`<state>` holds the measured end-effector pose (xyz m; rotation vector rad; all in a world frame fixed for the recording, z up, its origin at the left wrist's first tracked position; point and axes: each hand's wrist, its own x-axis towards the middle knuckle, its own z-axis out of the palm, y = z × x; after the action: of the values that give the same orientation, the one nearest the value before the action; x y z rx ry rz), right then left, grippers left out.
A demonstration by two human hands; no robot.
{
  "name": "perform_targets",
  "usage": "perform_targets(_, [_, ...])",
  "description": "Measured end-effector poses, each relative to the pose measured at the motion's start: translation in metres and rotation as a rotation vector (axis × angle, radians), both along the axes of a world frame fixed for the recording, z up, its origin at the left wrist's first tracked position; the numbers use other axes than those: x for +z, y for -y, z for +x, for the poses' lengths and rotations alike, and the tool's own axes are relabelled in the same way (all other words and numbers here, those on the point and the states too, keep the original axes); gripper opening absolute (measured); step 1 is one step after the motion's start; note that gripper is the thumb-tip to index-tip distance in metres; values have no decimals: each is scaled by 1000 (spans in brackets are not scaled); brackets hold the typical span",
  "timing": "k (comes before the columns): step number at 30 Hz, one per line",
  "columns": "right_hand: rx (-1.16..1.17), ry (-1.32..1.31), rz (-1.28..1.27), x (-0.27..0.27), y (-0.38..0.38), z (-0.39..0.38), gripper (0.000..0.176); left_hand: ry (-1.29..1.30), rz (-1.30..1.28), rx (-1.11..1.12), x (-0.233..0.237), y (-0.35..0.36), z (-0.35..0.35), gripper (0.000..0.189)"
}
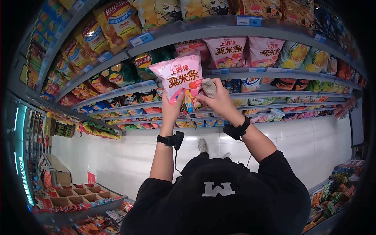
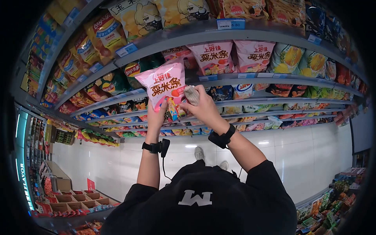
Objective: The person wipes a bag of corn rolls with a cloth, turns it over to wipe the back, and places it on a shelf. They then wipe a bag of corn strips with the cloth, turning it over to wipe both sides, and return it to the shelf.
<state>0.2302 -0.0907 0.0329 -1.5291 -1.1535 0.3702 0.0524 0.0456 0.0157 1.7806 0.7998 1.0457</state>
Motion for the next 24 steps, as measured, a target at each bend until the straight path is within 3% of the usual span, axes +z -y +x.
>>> perform_targets(7, [-73,-76,10,12,-56,18,69,18,23,-6,9,-60,26,87])
perform_targets(11, [-241,167,104,13,-88,28,68,69,122,-88,11,-102,40,94])
perform_targets(17, [-258,21,153,15,-125,34,53,282,-41,-354,26,-136,66,81])
perform_targets(24, [-370,55,181,12,-139,37,54,179,65,-329,17,-162,84,79])
